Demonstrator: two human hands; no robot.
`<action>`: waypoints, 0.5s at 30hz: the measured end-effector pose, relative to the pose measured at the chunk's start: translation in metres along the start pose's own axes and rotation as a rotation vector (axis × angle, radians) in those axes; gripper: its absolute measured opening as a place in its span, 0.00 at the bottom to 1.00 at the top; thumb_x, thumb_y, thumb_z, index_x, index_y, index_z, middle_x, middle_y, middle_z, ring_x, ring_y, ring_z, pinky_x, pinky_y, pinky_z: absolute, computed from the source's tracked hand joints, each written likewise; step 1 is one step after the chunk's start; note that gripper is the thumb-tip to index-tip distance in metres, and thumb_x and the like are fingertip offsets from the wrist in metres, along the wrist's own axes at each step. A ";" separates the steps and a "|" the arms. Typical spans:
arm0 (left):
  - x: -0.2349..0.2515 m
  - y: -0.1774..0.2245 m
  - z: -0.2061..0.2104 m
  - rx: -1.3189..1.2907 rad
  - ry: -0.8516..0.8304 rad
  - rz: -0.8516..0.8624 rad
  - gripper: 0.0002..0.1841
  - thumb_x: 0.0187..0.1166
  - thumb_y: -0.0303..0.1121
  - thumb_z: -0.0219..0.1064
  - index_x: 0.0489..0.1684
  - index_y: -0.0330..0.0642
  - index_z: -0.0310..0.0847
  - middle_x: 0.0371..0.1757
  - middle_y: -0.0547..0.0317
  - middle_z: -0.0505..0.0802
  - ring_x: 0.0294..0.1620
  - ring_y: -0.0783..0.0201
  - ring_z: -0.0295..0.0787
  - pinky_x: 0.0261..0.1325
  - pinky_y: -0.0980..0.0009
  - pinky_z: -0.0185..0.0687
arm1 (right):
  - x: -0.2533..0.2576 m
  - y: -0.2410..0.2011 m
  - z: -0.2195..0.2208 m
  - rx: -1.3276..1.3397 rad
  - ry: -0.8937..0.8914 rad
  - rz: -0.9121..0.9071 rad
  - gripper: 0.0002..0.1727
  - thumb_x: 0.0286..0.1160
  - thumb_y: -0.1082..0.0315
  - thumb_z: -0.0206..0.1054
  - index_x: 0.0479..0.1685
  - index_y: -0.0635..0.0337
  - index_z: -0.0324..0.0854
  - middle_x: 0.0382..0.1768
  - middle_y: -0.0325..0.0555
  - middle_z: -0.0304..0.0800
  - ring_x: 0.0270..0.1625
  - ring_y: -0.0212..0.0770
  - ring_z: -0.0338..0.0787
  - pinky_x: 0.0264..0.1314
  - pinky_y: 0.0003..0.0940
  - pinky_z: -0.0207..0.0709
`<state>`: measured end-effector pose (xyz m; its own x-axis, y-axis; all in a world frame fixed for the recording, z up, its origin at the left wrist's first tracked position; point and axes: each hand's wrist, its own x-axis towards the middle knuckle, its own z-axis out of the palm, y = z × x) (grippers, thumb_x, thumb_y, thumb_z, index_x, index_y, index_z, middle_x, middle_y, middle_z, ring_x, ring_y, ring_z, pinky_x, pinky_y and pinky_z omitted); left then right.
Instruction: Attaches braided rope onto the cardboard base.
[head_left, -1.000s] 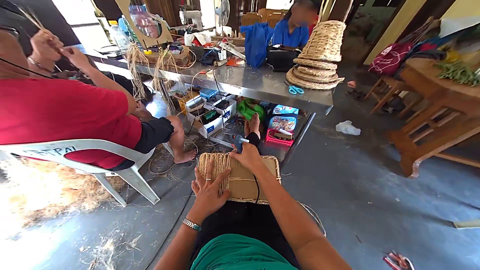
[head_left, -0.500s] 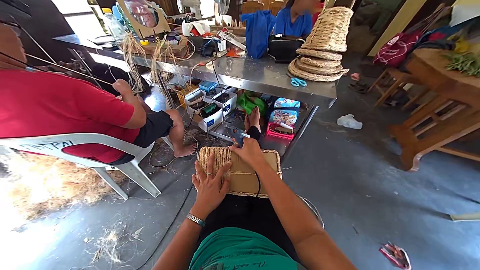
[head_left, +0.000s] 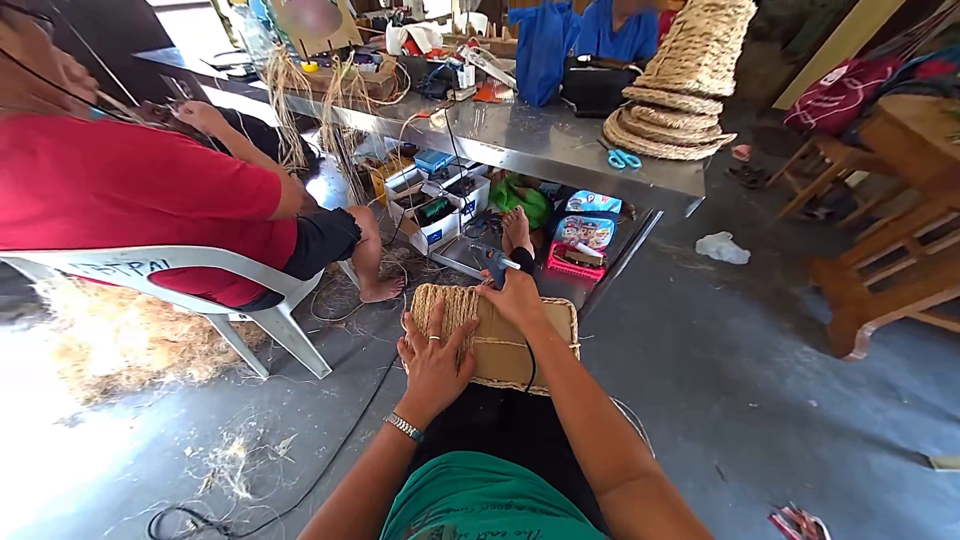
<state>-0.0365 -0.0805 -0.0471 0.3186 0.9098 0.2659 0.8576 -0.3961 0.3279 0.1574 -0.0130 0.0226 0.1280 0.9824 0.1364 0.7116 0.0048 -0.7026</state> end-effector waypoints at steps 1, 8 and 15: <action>0.000 0.001 0.001 0.002 0.012 0.002 0.27 0.80 0.59 0.48 0.83 0.92 0.64 0.97 0.54 0.50 0.90 0.19 0.37 0.72 0.19 0.47 | 0.000 0.000 -0.001 -0.001 -0.005 -0.003 0.29 0.74 0.54 0.78 0.69 0.62 0.81 0.54 0.58 0.92 0.56 0.55 0.93 0.65 0.58 0.82; 0.001 0.003 0.010 0.045 0.116 0.037 0.27 0.79 0.58 0.48 0.81 0.89 0.68 0.96 0.51 0.55 0.88 0.16 0.43 0.69 0.17 0.50 | -0.006 0.010 0.001 -0.037 0.107 -0.140 0.28 0.82 0.51 0.70 0.68 0.66 0.80 0.51 0.61 0.93 0.57 0.61 0.93 0.63 0.63 0.82; -0.002 -0.006 -0.008 -0.231 -0.055 0.024 0.29 0.80 0.65 0.56 0.83 1.00 0.58 0.98 0.70 0.36 0.93 0.29 0.15 0.75 0.15 0.31 | -0.009 0.016 0.002 0.013 0.166 -0.199 0.30 0.78 0.49 0.73 0.69 0.65 0.80 0.53 0.56 0.95 0.57 0.54 0.94 0.65 0.58 0.83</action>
<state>-0.0450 -0.0811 -0.0427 0.3650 0.9026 0.2284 0.7361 -0.4299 0.5228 0.1664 -0.0212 0.0089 0.0987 0.9176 0.3849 0.7252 0.1986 -0.6593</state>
